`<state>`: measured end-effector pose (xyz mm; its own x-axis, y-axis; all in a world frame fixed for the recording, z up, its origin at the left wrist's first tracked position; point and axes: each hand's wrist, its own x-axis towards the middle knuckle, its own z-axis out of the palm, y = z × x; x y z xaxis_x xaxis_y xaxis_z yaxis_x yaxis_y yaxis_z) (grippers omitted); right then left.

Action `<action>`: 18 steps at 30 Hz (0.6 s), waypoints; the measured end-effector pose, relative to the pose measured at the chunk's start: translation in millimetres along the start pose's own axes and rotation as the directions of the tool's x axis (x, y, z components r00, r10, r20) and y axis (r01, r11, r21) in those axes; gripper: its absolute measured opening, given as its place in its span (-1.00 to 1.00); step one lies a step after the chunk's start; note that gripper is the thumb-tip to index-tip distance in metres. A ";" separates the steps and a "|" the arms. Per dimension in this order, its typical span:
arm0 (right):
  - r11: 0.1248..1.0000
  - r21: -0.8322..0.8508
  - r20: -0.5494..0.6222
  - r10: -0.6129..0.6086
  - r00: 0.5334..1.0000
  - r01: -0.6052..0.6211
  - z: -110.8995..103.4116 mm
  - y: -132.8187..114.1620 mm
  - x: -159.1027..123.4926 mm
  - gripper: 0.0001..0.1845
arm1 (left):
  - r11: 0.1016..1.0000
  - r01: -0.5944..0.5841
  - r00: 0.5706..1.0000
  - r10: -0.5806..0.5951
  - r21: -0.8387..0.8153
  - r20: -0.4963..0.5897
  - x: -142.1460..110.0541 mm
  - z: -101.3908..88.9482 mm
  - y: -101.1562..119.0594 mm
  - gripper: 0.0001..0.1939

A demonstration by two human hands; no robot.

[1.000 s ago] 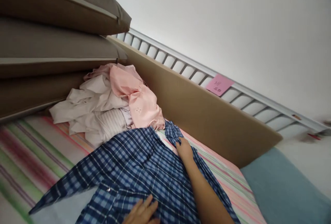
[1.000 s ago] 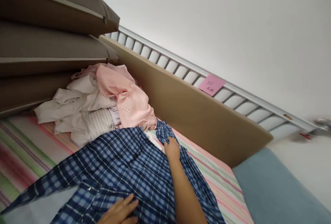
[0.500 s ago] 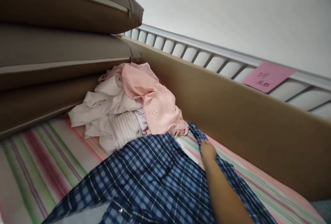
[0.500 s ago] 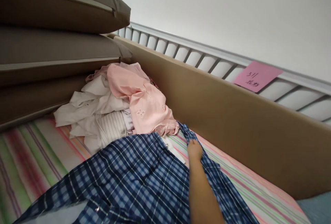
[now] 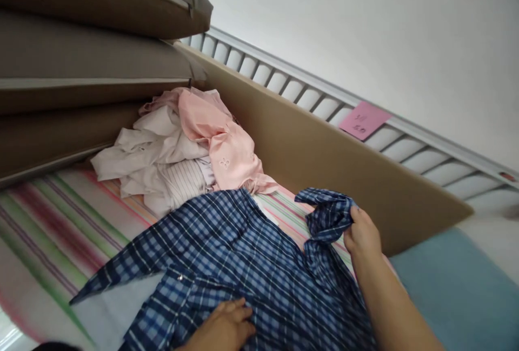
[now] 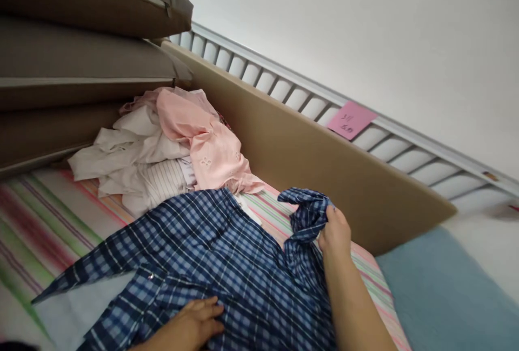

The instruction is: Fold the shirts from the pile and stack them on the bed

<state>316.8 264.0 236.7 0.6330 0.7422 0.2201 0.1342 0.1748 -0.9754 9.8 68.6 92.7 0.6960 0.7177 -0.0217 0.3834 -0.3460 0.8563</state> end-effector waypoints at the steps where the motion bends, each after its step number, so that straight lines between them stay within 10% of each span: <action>1: 0.999 0.023 0.035 -0.028 0.999 0.027 -14.7 -11.3 -10.2 -0.70 | 1.000 -0.006 1.000 0.007 0.024 -0.025 -2.4 -1.9 3.9 -0.55; 11: 0.988 -0.155 0.173 0.007 0.985 0.020 -120.4 -44.1 -99.4 -0.55 | 0.936 0.000 0.903 0.151 0.352 -0.401 26.3 -42.1 -3.6 -0.62; 18: 0.895 -0.385 0.273 -0.124 0.954 0.226 -131.2 -46.3 -91.6 -0.72 | 0.606 0.075 0.936 0.231 0.792 -0.265 115.1 -126.2 15.1 -0.44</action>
<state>352.7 103.1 260.2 0.3796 0.8629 0.3335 0.5563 0.0752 -0.8276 19.0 222.3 168.2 0.5790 0.7524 0.3142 0.7652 -0.6344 0.1092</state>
